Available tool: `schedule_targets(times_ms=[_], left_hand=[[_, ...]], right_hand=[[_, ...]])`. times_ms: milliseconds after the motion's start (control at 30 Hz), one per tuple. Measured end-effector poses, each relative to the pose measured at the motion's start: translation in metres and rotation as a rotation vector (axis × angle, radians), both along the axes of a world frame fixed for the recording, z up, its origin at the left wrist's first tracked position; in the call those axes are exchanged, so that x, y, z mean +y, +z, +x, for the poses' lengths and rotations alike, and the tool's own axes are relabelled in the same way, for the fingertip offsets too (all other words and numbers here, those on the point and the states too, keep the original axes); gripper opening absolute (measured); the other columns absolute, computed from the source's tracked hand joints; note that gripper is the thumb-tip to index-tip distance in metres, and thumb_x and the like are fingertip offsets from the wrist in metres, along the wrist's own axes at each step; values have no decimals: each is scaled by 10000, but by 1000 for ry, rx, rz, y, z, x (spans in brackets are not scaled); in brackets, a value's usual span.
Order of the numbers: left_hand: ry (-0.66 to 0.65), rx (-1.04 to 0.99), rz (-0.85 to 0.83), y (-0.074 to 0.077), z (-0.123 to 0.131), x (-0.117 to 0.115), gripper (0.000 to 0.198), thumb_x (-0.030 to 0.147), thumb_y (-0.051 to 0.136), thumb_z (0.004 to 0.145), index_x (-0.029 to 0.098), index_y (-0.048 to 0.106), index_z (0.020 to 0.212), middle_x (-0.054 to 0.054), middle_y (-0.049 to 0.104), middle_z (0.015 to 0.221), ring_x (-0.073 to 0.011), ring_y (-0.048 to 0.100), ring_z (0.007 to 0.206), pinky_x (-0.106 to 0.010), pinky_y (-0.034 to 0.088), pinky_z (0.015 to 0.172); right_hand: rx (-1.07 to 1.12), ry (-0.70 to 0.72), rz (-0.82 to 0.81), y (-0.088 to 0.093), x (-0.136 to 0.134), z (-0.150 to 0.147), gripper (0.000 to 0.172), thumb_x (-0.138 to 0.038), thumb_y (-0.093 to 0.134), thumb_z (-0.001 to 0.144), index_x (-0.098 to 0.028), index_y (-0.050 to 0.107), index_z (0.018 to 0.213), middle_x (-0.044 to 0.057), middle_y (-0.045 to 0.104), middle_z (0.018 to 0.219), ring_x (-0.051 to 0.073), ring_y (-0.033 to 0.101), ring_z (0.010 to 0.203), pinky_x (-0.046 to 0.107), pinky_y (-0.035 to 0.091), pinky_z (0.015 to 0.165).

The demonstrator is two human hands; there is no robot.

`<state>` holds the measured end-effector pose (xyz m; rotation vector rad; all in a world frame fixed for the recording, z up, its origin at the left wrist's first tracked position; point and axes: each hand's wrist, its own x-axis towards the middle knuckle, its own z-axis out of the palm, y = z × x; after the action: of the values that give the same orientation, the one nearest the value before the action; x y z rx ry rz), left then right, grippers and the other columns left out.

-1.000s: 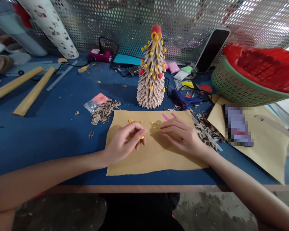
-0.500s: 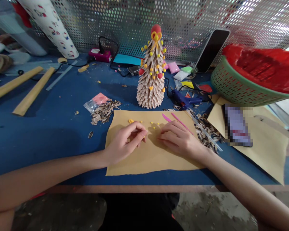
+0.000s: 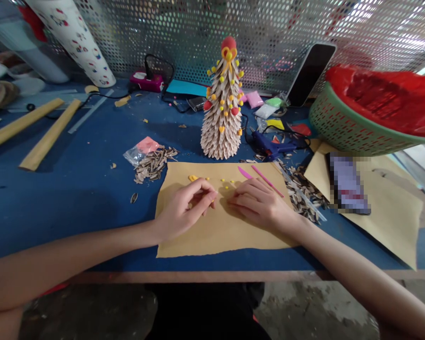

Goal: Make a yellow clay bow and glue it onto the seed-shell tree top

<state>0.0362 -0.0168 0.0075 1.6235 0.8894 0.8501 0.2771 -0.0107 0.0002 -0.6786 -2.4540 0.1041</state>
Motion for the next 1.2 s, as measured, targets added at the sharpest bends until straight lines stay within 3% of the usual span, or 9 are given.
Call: schedule_targets(times_ms=[167, 400, 933, 1200], left_hand=[[-2, 3, -10, 0, -1, 0, 181, 310, 512, 1002, 187, 532, 871, 19, 610, 759, -61, 558, 573, -172, 467, 549], [-11, 33, -18, 1, -2, 0, 209, 324, 486, 1017, 186, 520, 864, 19, 592, 774, -61, 546, 590, -176, 448, 553], [-18, 29, -22, 2, -1, 0, 190, 325, 493, 1002, 191, 529, 872, 15, 611, 759, -68, 555, 578, -181, 461, 546], [-22, 26, -41, 1, -1, -1, 184, 317, 495, 1004, 189, 533, 877, 17, 610, 759, -64, 556, 588, -170, 465, 554]], right_hand=[[-52, 26, 15, 8, -4, 5, 69, -128, 646, 915, -193, 670, 916, 67, 732, 911, 219, 663, 967, 395, 600, 831], [-140, 67, 143, 7, -7, 6, 128, -249, 684, 919, -159, 702, 1008, 134, 737, 1160, 279, 671, 1114, 443, 613, 868], [-147, 67, 128, 8, -11, 16, 408, -218, 671, 923, -87, 598, 1303, 177, 708, 1267, 287, 665, 1206, 450, 604, 936], [-169, 84, 149, 10, -12, 18, 340, -257, 633, 953, -83, 629, 1246, 177, 695, 1293, 275, 663, 1216, 435, 602, 951]])
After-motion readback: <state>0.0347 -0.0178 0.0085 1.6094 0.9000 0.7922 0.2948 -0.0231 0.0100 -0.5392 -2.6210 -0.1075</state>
